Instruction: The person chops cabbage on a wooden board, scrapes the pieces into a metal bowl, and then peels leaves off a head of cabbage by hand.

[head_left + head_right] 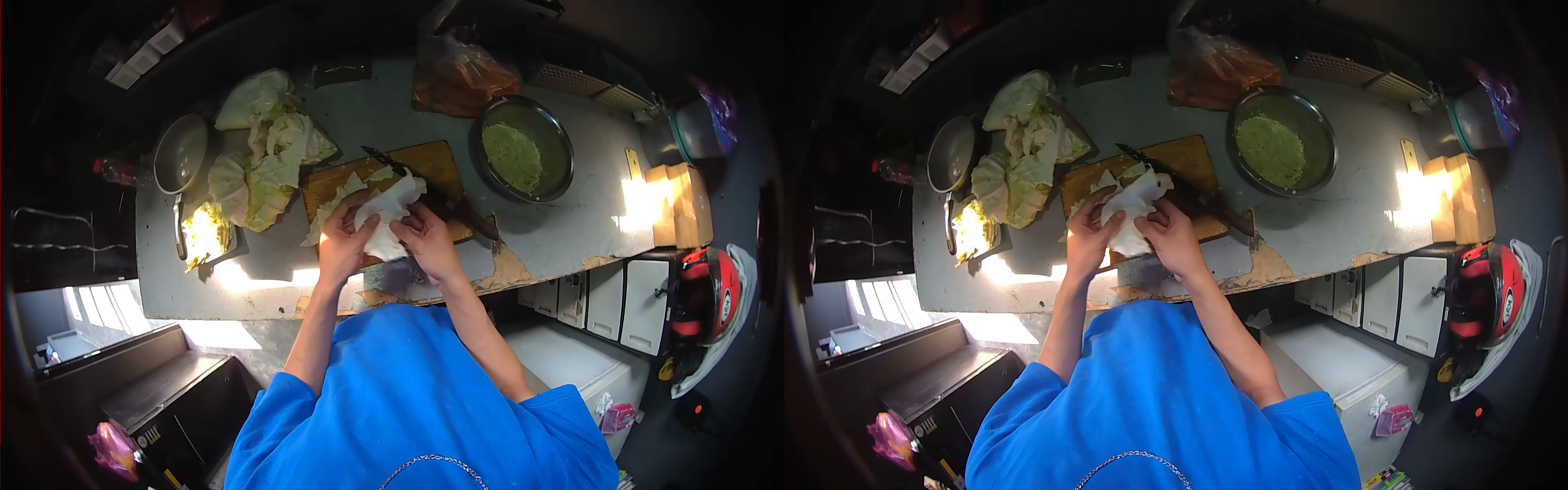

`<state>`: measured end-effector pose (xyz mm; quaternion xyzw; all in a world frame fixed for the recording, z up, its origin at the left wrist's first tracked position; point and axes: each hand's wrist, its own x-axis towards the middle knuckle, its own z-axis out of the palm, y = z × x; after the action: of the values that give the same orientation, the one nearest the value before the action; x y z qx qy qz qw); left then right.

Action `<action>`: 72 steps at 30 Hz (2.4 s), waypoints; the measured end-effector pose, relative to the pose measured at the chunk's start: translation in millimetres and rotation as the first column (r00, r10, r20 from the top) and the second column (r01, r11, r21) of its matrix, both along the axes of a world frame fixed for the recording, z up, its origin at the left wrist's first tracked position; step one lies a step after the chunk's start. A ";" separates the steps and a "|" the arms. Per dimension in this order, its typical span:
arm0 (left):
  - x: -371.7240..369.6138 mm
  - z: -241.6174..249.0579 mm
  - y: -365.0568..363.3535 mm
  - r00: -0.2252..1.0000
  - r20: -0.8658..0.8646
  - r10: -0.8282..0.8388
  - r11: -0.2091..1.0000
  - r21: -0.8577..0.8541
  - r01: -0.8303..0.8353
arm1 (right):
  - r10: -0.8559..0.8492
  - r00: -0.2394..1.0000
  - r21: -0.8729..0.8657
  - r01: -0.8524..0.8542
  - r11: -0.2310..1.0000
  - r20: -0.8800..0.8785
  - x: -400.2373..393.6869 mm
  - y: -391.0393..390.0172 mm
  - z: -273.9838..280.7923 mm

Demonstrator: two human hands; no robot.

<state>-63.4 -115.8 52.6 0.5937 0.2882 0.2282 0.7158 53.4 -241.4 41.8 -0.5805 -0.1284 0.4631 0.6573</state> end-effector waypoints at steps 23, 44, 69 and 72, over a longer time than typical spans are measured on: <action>49.0 -10.8 -1.3 0.680 -0.656 -0.328 -0.227 0.754 0.617 | 0.192 0.651 -0.467 0.280 0.839 0.735 26.3 -103.7 12.3; 49.4 -0.8 -7.2 0.661 -0.747 -0.078 -0.019 0.664 0.748 | -0.078 0.908 -0.390 0.253 0.885 0.412 -39.8 -129.4 17.1; 63.6 -43.8 -25.7 0.796 -0.605 0.018 0.002 0.796 0.605 | -0.034 0.931 -0.411 0.193 0.891 0.364 -11.6 -128.5 3.4; 68.7 -41.9 -31.4 0.820 -0.567 0.075 -0.026 0.821 0.570 | -0.146 0.969 -0.351 0.209 0.913 0.199 -16.2 -124.4 13.5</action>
<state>5.3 -147.2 10.7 0.9926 0.0871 0.0760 0.0361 37.2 -365.7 55.3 -0.7400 -0.0409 0.3662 0.5627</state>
